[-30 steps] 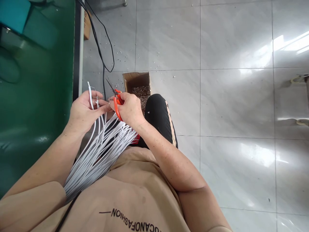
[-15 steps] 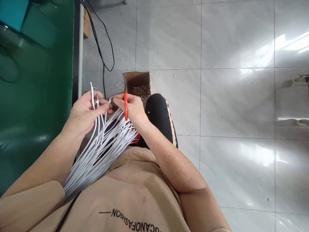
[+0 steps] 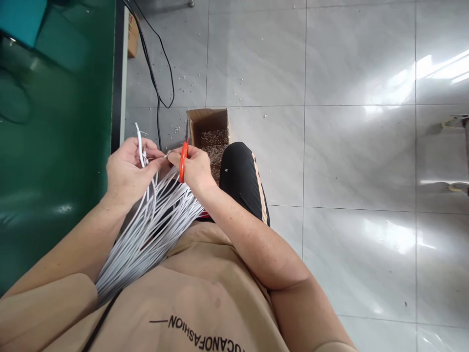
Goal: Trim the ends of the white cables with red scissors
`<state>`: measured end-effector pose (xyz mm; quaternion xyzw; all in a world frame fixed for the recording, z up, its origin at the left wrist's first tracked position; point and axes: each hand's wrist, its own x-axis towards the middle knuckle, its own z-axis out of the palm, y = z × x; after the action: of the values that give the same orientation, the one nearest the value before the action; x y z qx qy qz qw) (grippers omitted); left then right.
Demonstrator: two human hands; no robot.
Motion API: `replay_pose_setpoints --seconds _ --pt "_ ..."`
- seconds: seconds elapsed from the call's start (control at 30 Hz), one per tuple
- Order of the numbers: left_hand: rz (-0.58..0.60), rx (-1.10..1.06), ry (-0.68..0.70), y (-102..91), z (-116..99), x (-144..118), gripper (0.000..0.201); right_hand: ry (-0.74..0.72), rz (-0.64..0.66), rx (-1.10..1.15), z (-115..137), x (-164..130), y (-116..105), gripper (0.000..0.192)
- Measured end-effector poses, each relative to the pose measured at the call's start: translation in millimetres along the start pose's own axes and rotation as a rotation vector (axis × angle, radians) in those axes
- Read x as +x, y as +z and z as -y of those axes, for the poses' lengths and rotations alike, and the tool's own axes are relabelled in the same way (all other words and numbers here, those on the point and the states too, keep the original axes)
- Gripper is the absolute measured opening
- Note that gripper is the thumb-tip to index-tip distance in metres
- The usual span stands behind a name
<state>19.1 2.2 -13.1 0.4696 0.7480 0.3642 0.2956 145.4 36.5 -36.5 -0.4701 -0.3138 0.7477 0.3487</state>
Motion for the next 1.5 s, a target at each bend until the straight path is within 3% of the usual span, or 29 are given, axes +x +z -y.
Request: replay_pose_setpoints --seconds 0.1,0.2,0.37,0.53,0.77,0.87,1.2,1.5 --pt "-0.005 -0.008 -0.002 -0.4 0.1 -0.7 0.024 -0.043 -0.041 0.051 -5.6 -1.8 6.8 0.007" --pt "0.063 -0.035 0.015 0.8 -0.5 -3.7 0.022 -0.016 -0.111 0.068 -10.9 0.3 6.6 0.010" --pt "0.187 -0.356 -0.096 2.3 8.4 0.0 0.024 -0.026 -0.077 -0.009 -13.0 6.8 -4.2 0.016" --pt "0.271 -0.500 -0.185 -1.0 13.1 7.9 0.030 -0.179 -0.094 -0.302 -10.2 13.6 -16.8 0.018" --pt "0.297 -0.559 -0.275 -2.6 5.8 6.5 0.025 -0.476 -0.048 -0.992 -15.5 12.4 -34.0 0.021" --pt "0.304 -0.562 -0.293 -3.1 6.1 6.5 0.025 -0.540 -0.020 -1.198 -18.6 12.5 -41.7 0.022" --pt "0.320 -0.545 -0.332 -4.2 7.7 7.7 0.023 -0.595 0.081 -1.438 -14.7 13.2 -42.4 0.023" --pt "0.246 -0.484 -0.324 -3.2 2.5 7.2 0.026 -0.686 0.011 -1.577 -11.1 8.5 -45.8 0.031"
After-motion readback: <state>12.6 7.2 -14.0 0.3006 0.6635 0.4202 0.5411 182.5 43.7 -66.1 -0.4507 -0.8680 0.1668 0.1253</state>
